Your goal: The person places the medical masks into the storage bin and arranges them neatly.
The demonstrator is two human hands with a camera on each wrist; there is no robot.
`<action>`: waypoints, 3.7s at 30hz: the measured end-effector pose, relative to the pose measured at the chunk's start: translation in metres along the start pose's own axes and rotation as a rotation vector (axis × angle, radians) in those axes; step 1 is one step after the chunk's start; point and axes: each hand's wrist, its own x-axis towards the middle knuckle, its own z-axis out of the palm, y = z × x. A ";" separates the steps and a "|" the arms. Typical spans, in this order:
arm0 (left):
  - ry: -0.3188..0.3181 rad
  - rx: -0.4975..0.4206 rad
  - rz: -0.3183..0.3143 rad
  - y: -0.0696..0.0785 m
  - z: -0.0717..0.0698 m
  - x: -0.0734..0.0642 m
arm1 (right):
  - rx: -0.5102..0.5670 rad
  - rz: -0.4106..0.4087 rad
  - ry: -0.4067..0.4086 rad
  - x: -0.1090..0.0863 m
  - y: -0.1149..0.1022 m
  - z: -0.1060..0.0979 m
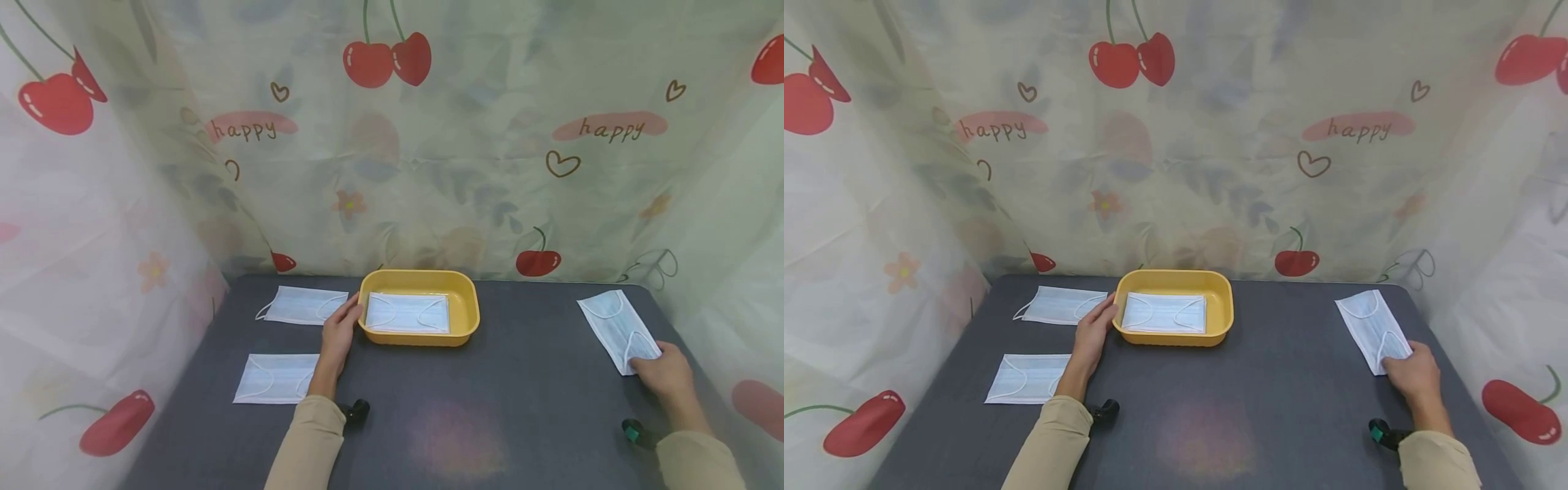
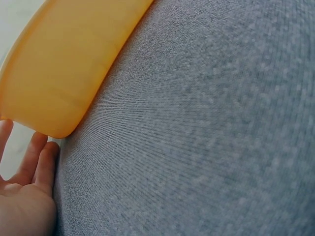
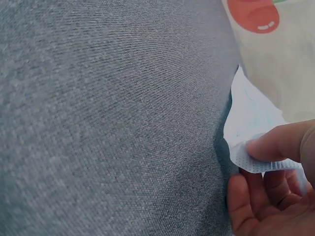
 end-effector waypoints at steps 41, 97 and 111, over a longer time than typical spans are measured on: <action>0.002 -0.006 0.010 -0.001 0.000 0.001 | 0.569 0.009 0.018 -0.013 -0.055 0.009; -0.010 -0.004 -0.019 0.000 0.002 0.000 | 1.285 -0.201 -0.472 -0.045 -0.150 -0.015; 0.002 -0.012 -0.019 0.001 0.000 0.001 | 1.175 -0.223 -0.535 -0.054 -0.180 -0.009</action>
